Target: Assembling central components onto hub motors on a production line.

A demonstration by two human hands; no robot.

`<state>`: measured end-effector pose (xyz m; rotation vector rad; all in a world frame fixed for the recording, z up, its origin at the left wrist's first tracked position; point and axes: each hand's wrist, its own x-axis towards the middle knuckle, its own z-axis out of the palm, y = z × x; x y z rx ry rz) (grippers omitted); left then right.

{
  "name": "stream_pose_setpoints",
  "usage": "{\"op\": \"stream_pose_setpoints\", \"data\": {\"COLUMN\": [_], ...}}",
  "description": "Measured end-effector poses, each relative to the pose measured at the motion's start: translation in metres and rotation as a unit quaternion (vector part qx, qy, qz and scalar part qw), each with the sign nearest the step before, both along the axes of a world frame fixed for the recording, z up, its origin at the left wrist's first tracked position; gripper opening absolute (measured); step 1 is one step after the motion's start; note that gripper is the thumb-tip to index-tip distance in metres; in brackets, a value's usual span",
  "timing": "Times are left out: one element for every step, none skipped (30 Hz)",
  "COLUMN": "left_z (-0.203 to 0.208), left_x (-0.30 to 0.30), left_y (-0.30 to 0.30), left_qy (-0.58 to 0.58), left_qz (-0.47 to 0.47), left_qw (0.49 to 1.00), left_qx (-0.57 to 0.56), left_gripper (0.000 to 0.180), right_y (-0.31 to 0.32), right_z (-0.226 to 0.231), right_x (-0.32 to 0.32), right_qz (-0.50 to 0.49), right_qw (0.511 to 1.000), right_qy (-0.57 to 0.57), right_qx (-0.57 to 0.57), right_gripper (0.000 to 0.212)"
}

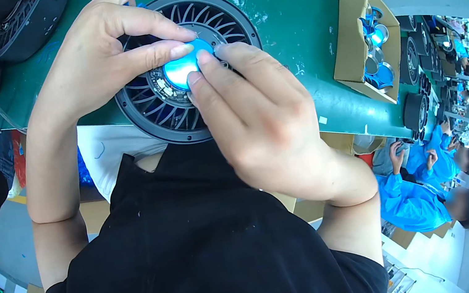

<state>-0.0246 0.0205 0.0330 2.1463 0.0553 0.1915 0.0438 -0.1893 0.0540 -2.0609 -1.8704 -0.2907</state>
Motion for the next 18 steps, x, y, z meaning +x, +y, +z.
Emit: {"op": "stream_pose_setpoints", "data": {"left_z": [-0.001,-0.001,-0.002,-0.003,-0.004,-0.003,-0.003,-0.002,-0.003,-0.004,-0.007,-0.009,-0.01,-0.01,-0.011,-0.011,-0.01,-0.008], "left_x": [0.0,0.0,0.0,-0.001,-0.001,-0.001,-0.001,0.0,0.0,0.0,0.0,0.0,-0.001,-0.002,-0.003,-0.003,-0.002,-0.003], "left_y": [0.001,0.002,0.002,0.003,0.004,0.005,0.005,0.005,0.005,0.005,0.005,0.005,0.005,0.005,0.006,0.006,0.006,0.006], "left_qy": [0.001,0.001,-0.003,-0.008,-0.013,-0.013,-0.006,0.001,0.008,0.007,-0.006,-0.019,-0.032,-0.032,-0.031,-0.029,-0.031,-0.033], "left_qz": [-0.012,-0.012,-0.015,-0.018,-0.021,-0.021,-0.021,-0.022,-0.023,-0.021,-0.023,-0.023,-0.023,-0.019,-0.019,-0.019,-0.026,-0.027], "left_qw": [1.0,1.0,1.0,1.0,0.999,0.999,0.999,0.999,0.998,0.998,0.999,0.999,0.999,0.999,0.999,0.999,0.999,0.999], "left_qx": [0.004,0.003,-0.006,-0.014,-0.023,-0.025,-0.033,-0.041,-0.05,-0.053,-0.042,-0.031,-0.019,-0.02,-0.017,-0.013,-0.009,-0.008], "left_gripper": [0.018,0.018,0.018,0.018,0.018,0.018,0.018,0.017,0.017,0.017,0.017,0.018,0.018,0.018,0.019,0.019,0.02,0.02], "right_y": [0.002,0.005,0.007,0.007,0.008,0.008,0.009,0.011,0.014,0.017,0.018,0.019,0.021,0.023,0.025,0.027,0.027,0.025], "right_z": [0.006,0.012,0.015,0.015,0.015,0.014,0.013,0.015,0.02,0.025,0.027,0.027,0.027,0.026,0.025,0.021,0.017,0.011], "right_x": [-0.004,-0.008,-0.012,-0.014,-0.017,-0.019,-0.02,-0.018,-0.014,-0.009,-0.004,0.0,0.006,0.011,0.015,0.019,0.022,0.025], "right_qz": [0.009,0.018,0.027,0.028,0.037,0.045,0.057,0.061,0.084,0.107,0.129,0.134,0.137,0.14,0.143,0.147,0.125,0.103], "right_qw": [0.999,0.994,0.987,0.986,0.976,0.961,0.943,0.942,0.941,0.94,0.938,0.937,0.951,0.963,0.973,0.973,0.983,0.991], "right_qy": [-0.041,-0.083,-0.124,-0.124,-0.182,-0.241,-0.297,-0.297,-0.29,-0.284,-0.277,-0.278,-0.237,-0.194,-0.151,-0.15,-0.117,-0.084], "right_qx": [-0.034,-0.068,-0.103,-0.104,-0.117,-0.129,-0.14,-0.142,-0.15,-0.158,-0.166,-0.166,-0.145,-0.123,-0.101,-0.1,-0.069,-0.037], "right_gripper": [0.026,0.026,0.027,0.027,0.028,0.029,0.03,0.03,0.03,0.03,0.029,0.029,0.028,0.026,0.025,0.025,0.024,0.023]}}
